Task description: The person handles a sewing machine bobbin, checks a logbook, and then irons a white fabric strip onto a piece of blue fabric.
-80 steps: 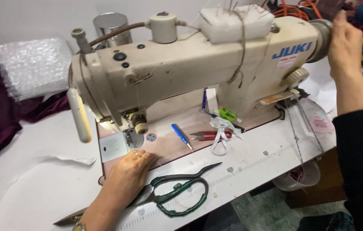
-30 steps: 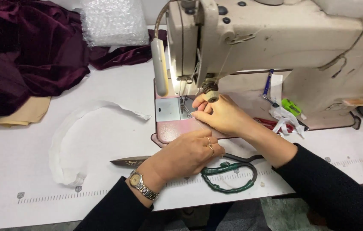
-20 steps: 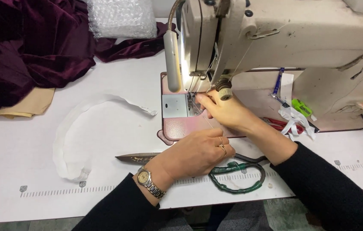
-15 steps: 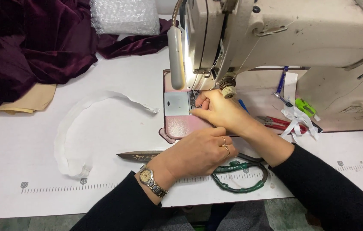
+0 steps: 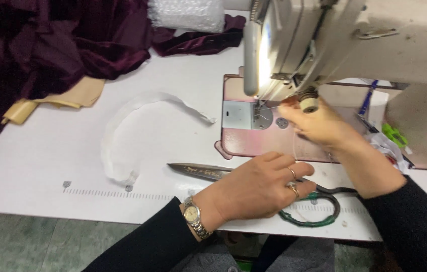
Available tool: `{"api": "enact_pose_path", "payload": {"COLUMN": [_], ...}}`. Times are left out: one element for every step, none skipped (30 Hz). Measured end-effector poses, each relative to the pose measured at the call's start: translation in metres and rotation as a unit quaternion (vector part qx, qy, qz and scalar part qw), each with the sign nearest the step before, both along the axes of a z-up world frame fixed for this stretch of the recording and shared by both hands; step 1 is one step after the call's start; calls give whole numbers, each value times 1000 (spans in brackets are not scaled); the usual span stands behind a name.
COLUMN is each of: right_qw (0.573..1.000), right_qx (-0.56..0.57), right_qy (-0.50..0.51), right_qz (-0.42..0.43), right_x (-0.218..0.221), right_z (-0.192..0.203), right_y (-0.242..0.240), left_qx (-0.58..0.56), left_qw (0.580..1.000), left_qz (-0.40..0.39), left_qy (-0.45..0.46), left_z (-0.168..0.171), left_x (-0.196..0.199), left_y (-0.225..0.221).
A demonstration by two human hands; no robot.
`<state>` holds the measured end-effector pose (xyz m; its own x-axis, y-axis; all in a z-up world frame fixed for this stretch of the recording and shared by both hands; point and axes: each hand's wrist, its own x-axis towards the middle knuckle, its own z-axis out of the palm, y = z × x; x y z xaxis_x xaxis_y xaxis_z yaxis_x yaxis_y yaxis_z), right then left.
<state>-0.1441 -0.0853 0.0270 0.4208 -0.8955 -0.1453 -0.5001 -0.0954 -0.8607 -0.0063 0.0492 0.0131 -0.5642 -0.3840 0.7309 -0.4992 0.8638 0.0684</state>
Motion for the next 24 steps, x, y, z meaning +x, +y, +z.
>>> {"api": "enact_pose_path", "payload": {"right_qw": [998,999,997,994,995,988,967,965,936,891,889,911,929,929,954,972,972,983,992,992,995,996,996,996], "right_qx": [17,19,34,49,49,-16,-80,-80,-190,-296,-297,-287,-278,-278,-197,-116,-116,-83,-50,-49,-65,-81,-80,-86], "right_qy": [-10,-11,10,32,32,132,230,233,287,338,343,292,241,243,225,203,203,162,120,120,75,30,31,35], "right_qz": [-55,-45,-64,-88,-85,-83,-79,-90,-76,-60,-69,-53,-36,-42,-25,-7,-11,-1,9,7,14,21,19,-3], "right_x": [1,0,-2,-7,-8,-14,-21,-32,-45,-58,-47,-34,-21,-12,-2,9,12,16,20,18,16,14,12,11], "right_z": [21,22,22,23,16,12,7,-7,-21,-34,-19,-5,8,11,14,17,11,6,-1,-7,-14,-21,-12,-2], "right_y": [12,11,9,8,2,-3,-9,-24,-39,-55,-38,-22,-5,3,10,17,17,16,16,12,8,4,9,13], "left_qx": [-18,-16,-23,-30,-29,-26,-24,-26,-3,19,15,24,32,31,51,72,71,79,86,86,84,82,83,85], "left_qw": [1000,1000,1000,1000,1000,1000,1000,999,999,999,999,998,998,998,997,996,996,995,995,995,995,995,995,994], "left_qz": [-12,-3,1,-2,2,-5,-12,-23,-31,-38,-47,-44,-40,-46,-49,-49,-53,-53,-53,-56,-54,-52,-55,-57], "left_qy": [-4,-5,0,6,5,8,12,14,17,18,20,26,32,33,33,32,32,24,16,17,23,30,30,26], "left_z": [5,3,1,-1,0,1,3,4,5,7,7,6,6,5,4,3,3,2,1,2,2,3,3,4], "left_x": [3,5,5,3,8,10,11,13,15,18,18,17,17,17,17,18,18,18,19,19,19,18,18,18], "left_y": [6,11,15,18,23,25,26,26,26,25,23,22,21,20,20,20,19,19,19,19,19,19,19,19]}}
